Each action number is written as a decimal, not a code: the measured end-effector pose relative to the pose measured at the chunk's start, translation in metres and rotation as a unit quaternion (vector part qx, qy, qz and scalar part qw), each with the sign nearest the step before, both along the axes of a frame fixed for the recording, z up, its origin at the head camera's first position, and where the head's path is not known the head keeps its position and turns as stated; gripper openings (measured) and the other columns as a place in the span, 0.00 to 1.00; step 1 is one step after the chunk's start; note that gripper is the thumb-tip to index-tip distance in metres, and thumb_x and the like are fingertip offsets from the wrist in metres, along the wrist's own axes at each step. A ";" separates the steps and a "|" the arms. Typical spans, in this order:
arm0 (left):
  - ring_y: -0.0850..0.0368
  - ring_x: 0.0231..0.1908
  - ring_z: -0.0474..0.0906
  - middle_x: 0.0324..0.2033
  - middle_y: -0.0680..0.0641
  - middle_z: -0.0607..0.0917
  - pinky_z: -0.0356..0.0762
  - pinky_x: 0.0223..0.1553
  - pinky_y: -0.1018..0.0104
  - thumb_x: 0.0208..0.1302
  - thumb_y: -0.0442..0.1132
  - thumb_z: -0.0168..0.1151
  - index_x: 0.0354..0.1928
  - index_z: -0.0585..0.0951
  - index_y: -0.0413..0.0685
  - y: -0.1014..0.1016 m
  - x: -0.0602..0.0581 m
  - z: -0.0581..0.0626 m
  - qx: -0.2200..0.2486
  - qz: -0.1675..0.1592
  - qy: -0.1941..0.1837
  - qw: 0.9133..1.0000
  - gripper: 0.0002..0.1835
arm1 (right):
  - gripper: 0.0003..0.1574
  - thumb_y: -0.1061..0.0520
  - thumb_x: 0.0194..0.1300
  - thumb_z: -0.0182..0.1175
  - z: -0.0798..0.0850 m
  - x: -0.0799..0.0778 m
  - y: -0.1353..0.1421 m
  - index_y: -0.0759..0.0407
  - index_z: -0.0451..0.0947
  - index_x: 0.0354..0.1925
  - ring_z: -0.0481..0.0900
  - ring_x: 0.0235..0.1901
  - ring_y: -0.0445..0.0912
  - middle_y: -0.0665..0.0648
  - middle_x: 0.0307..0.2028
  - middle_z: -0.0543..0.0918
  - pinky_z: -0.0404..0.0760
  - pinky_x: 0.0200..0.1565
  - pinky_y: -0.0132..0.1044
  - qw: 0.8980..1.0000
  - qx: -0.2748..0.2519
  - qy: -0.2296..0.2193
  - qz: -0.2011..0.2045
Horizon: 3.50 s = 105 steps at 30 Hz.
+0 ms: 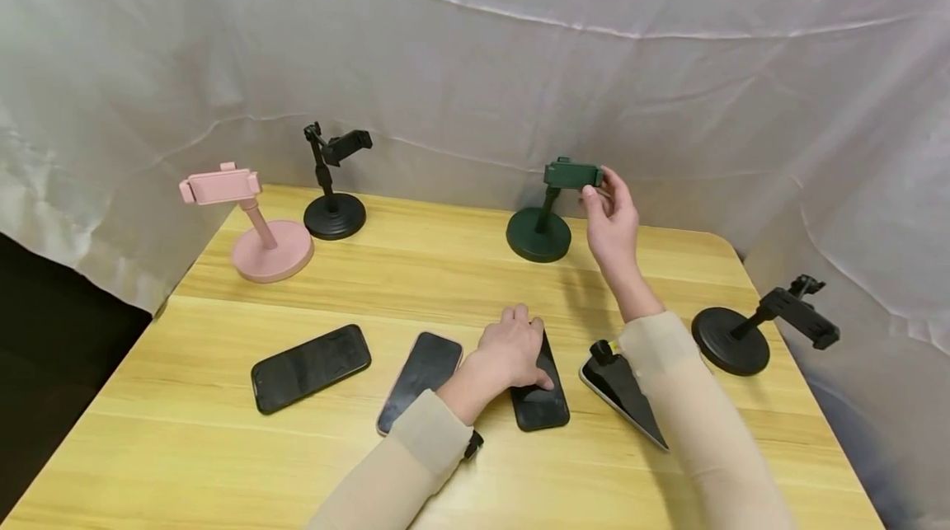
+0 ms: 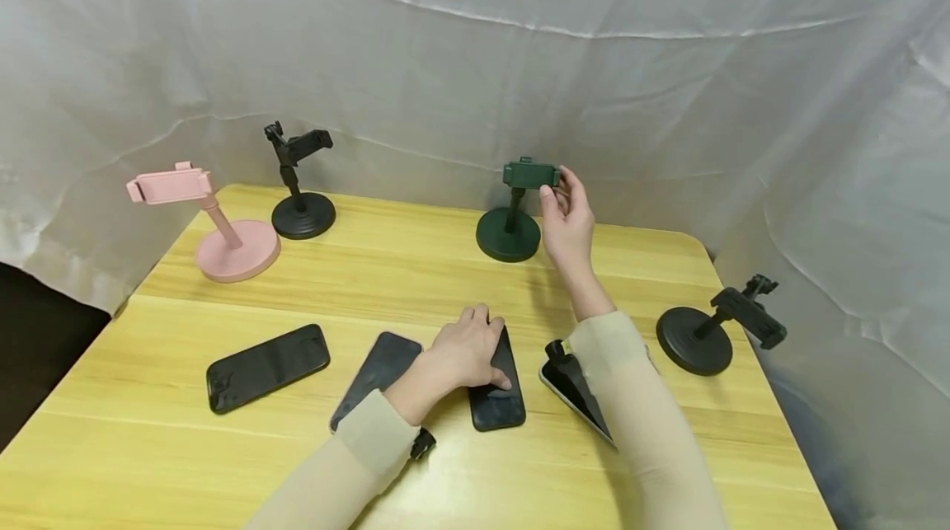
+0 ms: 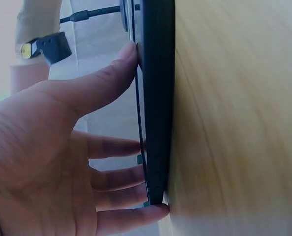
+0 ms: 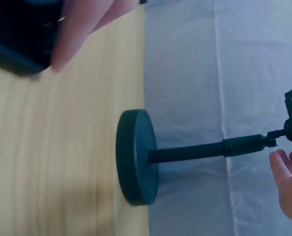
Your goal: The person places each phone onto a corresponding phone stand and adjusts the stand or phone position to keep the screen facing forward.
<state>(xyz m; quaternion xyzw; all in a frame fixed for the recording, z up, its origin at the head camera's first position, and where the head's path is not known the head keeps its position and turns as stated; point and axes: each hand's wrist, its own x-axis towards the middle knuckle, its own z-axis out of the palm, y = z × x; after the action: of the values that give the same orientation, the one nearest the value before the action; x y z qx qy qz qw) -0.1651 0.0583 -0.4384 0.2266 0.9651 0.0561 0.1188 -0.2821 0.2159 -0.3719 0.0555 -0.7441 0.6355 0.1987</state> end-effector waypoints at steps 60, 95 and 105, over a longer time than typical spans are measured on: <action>0.49 0.50 0.83 0.55 0.44 0.83 0.82 0.49 0.57 0.78 0.44 0.59 0.66 0.73 0.43 -0.020 -0.027 0.031 0.310 0.012 0.019 0.951 0.21 | 0.29 0.68 0.77 0.56 0.008 -0.009 0.004 0.54 0.75 0.72 0.82 0.47 0.46 0.60 0.60 0.76 0.80 0.61 0.38 0.991 -0.125 -0.028 0.023; 0.42 0.60 0.75 0.60 0.41 0.79 0.74 0.59 0.47 0.79 0.43 0.58 0.66 0.71 0.45 -0.039 -0.094 0.066 0.475 0.139 0.146 0.857 0.20 | 0.26 0.57 0.79 0.58 -0.016 0.038 0.001 0.69 0.72 0.69 0.82 0.56 0.48 0.68 0.61 0.80 0.81 0.57 0.32 0.989 0.008 -0.090 0.118; 0.43 0.59 0.76 0.59 0.40 0.79 0.73 0.60 0.48 0.78 0.42 0.59 0.66 0.72 0.44 -0.033 -0.093 0.070 0.504 0.147 0.154 0.837 0.20 | 0.22 0.57 0.78 0.60 -0.018 0.043 -0.007 0.68 0.78 0.64 0.81 0.45 0.49 0.68 0.53 0.83 0.80 0.44 0.27 0.985 0.109 -0.075 0.113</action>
<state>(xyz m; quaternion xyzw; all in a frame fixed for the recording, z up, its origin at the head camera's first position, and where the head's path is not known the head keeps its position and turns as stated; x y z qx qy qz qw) -0.2585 0.0257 -0.3685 0.1166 0.8314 0.5157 -0.1710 -0.2395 0.2092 -0.3895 0.1126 -0.8105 0.5715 0.0621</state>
